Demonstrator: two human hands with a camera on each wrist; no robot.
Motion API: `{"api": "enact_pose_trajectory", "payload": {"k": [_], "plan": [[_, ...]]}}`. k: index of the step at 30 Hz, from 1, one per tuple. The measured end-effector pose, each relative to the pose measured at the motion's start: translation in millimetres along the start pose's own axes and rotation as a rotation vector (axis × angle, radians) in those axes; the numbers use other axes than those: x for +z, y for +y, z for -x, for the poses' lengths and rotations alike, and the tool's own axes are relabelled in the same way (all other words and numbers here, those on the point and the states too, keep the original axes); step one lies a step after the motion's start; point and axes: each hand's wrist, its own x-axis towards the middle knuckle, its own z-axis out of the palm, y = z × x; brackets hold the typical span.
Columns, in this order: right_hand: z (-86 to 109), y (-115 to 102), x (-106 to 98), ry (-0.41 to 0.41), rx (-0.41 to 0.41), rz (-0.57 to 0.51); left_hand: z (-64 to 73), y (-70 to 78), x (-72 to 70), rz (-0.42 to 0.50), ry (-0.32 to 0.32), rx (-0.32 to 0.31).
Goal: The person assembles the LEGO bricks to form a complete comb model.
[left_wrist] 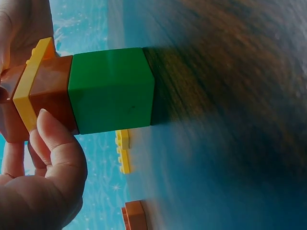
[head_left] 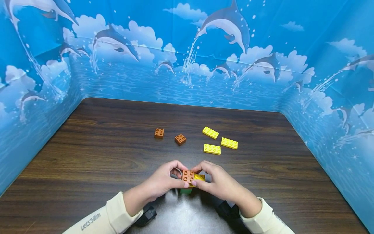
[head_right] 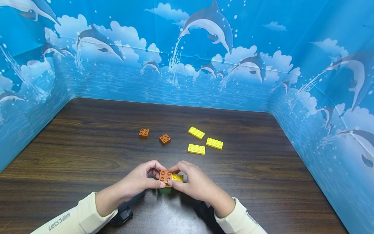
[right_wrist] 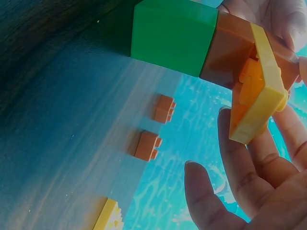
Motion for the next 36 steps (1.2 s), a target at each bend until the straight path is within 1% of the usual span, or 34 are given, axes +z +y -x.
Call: {"api": "enact_pose_trajectory", "payload": {"k": [4, 10, 22, 29, 36], "plan": [[-0.7, 0.1, -0.5, -0.011, -0.004, 0.004, -0.5, -1.2, -0.9, -0.004, -0.014, 0.015], [-1.7, 0.9, -1.3, -0.025, -0.01, 0.012, -1.0, -0.4, -1.9, 0.01, -0.026, 0.013], [-3.8, 0.7, -2.4, -0.035, -0.002, -0.007, -1.7, -1.8, -1.9, 0.024, -0.025, 0.019], [-3.0, -0.6, -6.3, -0.046, 0.049, -0.073, -2.1, -1.8, -1.0, 0.029, -0.021, 0.025], [-10.2, 9.4, -13.8, -0.001, 0.07, -0.134, -1.7, -2.5, -1.5, 0.023, -0.018, 0.02]]}}
